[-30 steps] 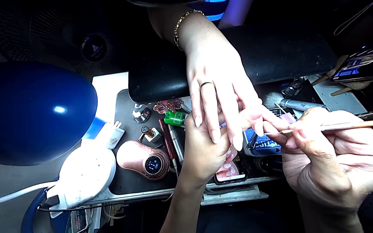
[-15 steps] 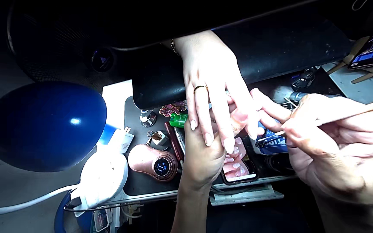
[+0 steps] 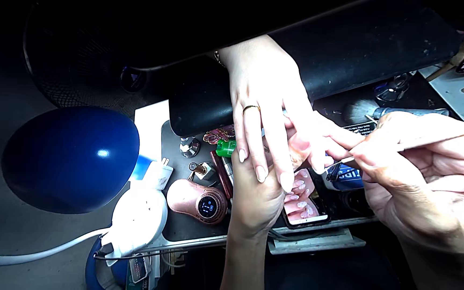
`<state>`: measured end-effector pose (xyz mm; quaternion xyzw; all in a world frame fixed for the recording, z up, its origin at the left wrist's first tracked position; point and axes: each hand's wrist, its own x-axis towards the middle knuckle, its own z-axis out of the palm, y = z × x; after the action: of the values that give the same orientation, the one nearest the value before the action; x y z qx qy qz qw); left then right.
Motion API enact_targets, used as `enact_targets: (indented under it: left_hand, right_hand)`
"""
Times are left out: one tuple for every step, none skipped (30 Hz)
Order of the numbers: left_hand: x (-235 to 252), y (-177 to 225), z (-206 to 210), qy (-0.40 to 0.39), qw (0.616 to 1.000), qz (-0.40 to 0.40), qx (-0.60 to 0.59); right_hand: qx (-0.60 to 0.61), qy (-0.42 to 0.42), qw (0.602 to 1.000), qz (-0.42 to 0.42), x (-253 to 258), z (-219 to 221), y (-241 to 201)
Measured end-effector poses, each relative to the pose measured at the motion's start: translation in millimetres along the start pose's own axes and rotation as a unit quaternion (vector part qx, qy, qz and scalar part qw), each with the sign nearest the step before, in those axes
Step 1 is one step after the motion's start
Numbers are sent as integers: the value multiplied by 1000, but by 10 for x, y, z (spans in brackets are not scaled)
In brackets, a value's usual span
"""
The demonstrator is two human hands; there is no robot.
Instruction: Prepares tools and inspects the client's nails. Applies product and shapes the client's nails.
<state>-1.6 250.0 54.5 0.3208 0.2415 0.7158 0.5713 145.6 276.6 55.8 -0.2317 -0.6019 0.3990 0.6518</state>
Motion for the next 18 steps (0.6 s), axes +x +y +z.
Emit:
enact_targets:
  left_hand:
    - [1, -1, 1, -1, 1000, 1, 1]
    - [1, -1, 4, 1, 1000, 2, 1]
    - [1, 0, 5, 1, 1000, 2, 3]
    - [1, 1, 8, 4, 1000, 3, 3]
    - [1, 2, 10, 6, 1000, 4, 3]
    - [-2, 2, 6, 4, 1000, 3, 4]
    - [-5, 5, 4, 4, 1000, 2, 5]
    - [-7, 7, 4, 8, 1000, -1, 5]
    - [-8, 8, 6, 13, 1000, -5, 7]
    - [-8, 10, 9, 16, 1000, -7, 8]
    - [-8, 11, 10, 16, 1000, -7, 9]
    - [-7, 10, 9, 14, 1000, -6, 8]
    - [-5, 8, 9, 12, 1000, -3, 5]
    - [-3, 9, 9, 7, 1000, -1, 3]
    - [-1, 8, 10, 3, 1000, 0, 3]
    - [0, 8, 11, 3, 1000, 0, 3]
    - [-1, 7, 14, 7, 1000, -1, 4]
    - [-2, 7, 17, 11, 1000, -3, 5]
  right_hand:
    - [2, 0, 1000, 0, 1, -4, 4]
    - [2, 0, 1000, 0, 3, -6, 6]
    - [2, 0, 1000, 1, 8, -6, 5]
    - [2, 1, 1000, 3, 12, -4, 3]
    - [5, 4, 1000, 3, 14, -1, 3]
    - [6, 5, 1000, 3, 16, -1, 3]
    - [5, 2, 1000, 3, 17, -4, 1]
    - [6, -1, 1000, 0, 19, -7, 0]
    - [10, -4, 1000, -2, 17, -10, 0]
    - [13, -4, 1000, -4, 10, -11, 1]
    - [12, -6, 1000, -6, 3, -12, 1]
    - [8, -7, 1000, -7, -3, -11, 0]
    - [5, -9, 1000, -9, -6, -7, -3]
    - [4, -8, 1000, -11, -8, -3, -4]
    - [1, -8, 1000, -12, -6, 1, -4]
    - [-2, -5, 1000, -13, -4, 6, -4]
    - [-3, -3, 1000, -14, 0, 9, -2]
    - [-2, -3, 1000, -15, 5, 9, 0]
